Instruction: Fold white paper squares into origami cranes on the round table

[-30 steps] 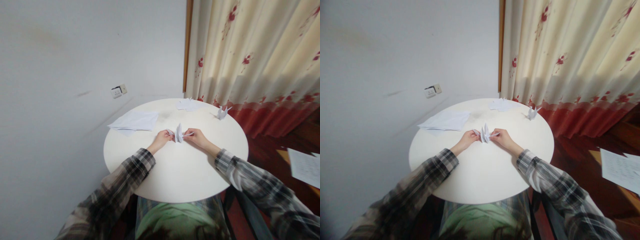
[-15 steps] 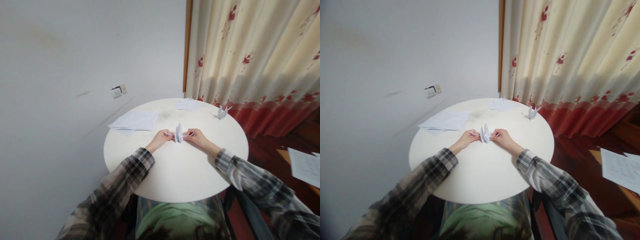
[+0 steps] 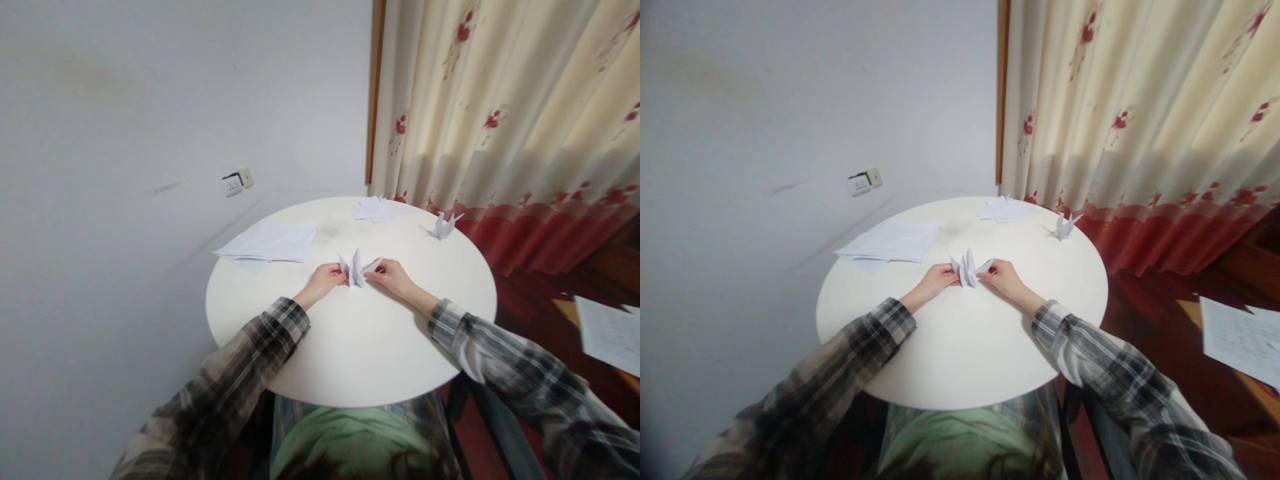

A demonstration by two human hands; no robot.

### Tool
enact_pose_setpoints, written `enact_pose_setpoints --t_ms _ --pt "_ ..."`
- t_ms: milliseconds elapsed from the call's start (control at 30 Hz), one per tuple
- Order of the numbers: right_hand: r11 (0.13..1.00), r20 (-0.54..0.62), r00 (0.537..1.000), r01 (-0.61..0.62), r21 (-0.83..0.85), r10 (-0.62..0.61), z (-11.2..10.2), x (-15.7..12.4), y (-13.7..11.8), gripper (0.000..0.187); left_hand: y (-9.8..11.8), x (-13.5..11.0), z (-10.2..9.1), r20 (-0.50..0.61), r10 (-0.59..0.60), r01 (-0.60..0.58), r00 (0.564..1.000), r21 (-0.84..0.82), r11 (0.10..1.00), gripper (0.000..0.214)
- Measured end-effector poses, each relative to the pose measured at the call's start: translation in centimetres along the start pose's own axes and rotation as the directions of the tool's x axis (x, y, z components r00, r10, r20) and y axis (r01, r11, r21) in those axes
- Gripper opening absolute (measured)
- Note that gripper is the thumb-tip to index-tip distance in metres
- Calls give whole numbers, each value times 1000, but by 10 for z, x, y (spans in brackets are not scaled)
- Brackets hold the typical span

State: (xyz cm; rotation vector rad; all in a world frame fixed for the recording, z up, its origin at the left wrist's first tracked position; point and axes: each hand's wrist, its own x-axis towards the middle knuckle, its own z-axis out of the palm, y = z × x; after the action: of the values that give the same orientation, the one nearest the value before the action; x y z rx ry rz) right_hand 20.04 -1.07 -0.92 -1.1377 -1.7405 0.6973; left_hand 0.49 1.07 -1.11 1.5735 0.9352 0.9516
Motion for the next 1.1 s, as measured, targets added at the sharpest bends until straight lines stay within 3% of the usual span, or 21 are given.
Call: enact_pose_setpoints --t_ms 167,367,567,833,1100 --pt "999 -87 996 -20 37 23 -1 3 2 23 5 0 2 -98 -40 37 994 -29 999 19" --pt "966 -156 988 30 257 11 1 5 1 23 17 -8 9 -137 -32 4 990 -199 980 28" --pt "946 -204 977 9 323 61 2 3 -9 24 20 -10 13 -182 -26 -24 983 -265 964 29" --pt "843 -210 959 -53 535 193 6 2 -15 24 18 -10 20 -192 -32 -50 981 -411 910 22" --pt "748 -205 955 -25 663 213 10 1 -19 18 14 -8 23 -187 -24 -88 982 -565 820 12"
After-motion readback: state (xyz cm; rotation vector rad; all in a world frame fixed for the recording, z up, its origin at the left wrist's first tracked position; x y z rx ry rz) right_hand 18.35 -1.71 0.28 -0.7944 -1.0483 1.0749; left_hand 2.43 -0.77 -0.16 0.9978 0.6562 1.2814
